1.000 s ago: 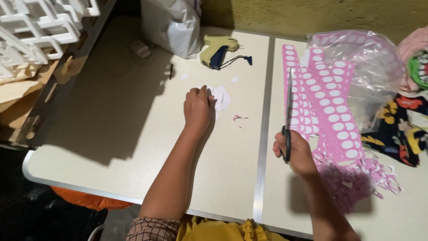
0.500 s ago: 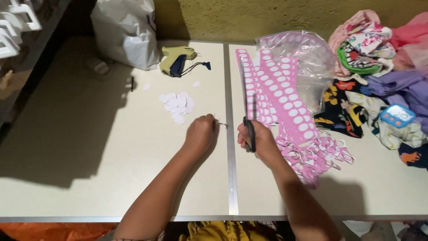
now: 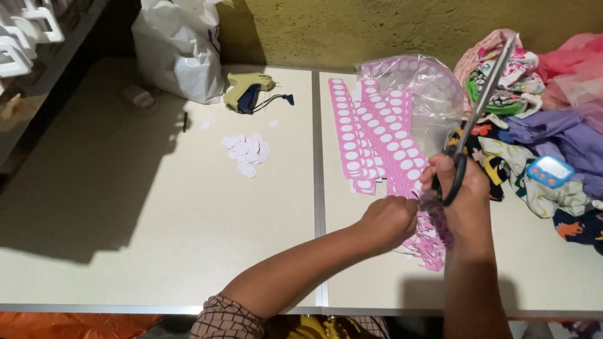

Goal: Cutting circular shapes from strips of pink paper using scissors.

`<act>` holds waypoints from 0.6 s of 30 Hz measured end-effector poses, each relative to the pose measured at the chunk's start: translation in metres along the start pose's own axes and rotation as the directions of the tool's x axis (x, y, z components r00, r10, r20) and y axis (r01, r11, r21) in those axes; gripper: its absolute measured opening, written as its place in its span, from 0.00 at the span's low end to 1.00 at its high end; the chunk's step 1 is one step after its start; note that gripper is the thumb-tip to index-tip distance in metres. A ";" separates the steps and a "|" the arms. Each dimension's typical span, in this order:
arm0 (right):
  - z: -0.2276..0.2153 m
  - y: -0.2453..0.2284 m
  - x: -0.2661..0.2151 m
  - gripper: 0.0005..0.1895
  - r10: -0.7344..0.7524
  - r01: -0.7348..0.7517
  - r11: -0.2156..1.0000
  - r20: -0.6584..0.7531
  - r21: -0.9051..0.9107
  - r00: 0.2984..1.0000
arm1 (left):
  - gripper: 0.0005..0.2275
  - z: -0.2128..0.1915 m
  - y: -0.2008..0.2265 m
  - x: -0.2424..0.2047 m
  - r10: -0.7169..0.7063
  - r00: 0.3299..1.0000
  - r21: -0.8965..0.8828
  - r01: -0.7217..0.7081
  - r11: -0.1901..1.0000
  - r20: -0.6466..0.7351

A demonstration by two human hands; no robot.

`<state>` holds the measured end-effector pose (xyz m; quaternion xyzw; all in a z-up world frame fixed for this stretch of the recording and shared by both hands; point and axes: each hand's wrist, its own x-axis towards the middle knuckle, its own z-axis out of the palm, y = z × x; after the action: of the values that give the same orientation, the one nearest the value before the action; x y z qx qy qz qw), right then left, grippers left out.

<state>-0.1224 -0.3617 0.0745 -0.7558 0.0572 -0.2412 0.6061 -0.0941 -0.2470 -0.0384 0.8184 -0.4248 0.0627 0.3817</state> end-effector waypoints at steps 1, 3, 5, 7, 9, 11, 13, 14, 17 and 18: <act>-0.003 0.005 -0.001 0.17 -0.006 0.006 1.000 0.001 0.002 1.000 | 0.12 -0.008 -0.002 0.005 0.002 1.000 0.005 -0.002 1.000 -0.004; -0.011 0.015 -0.004 0.15 0.022 -0.022 1.000 -0.027 0.010 0.999 | 0.10 -0.023 -0.005 0.014 -0.023 0.976 0.082 0.041 0.996 -0.217; -0.007 0.019 -0.002 0.14 0.032 -0.030 0.998 -0.030 0.055 0.999 | 0.11 -0.053 -0.020 0.027 -0.151 0.950 0.055 0.173 0.983 -0.275; 0.007 0.021 0.001 0.12 0.043 -0.040 0.994 -0.030 0.102 0.999 | 0.12 -0.066 -0.047 0.036 -0.279 0.903 0.021 0.302 0.953 -0.328; 0.029 0.020 0.005 0.11 0.076 -0.078 0.983 0.013 0.167 0.997 | 0.22 -0.064 -0.088 0.042 -0.337 0.826 0.357 0.514 0.780 -0.452; 0.052 0.028 0.007 0.08 0.102 -0.114 0.974 0.068 0.196 0.992 | 0.26 -0.052 -0.112 0.053 -0.402 0.794 0.406 0.587 0.700 -0.455; 0.072 0.031 0.006 0.05 0.128 -0.153 0.964 0.121 0.219 0.984 | 0.30 -0.043 -0.130 0.062 -0.465 0.756 0.450 0.650 0.612 -0.460; 0.081 0.030 0.004 0.09 0.166 -0.184 0.970 0.114 0.162 0.979 | 0.31 -0.041 -0.137 0.067 -0.533 0.729 0.450 0.685 0.573 -0.430; 0.090 0.037 0.000 0.19 0.261 -0.264 0.964 0.084 0.028 0.962 | 0.29 -0.037 -0.151 0.078 -0.669 0.673 0.297 0.740 0.604 -0.317; 0.090 0.041 -0.002 0.23 0.321 -0.319 0.947 0.057 -0.046 0.945 | 0.27 -0.036 -0.155 0.080 -0.723 0.656 0.132 0.754 0.644 -0.217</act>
<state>-0.0770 -0.2915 0.0214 -0.7545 0.1640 -0.1143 0.6251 0.0795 -0.2201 -0.0679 0.9490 -0.0152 0.0048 0.3150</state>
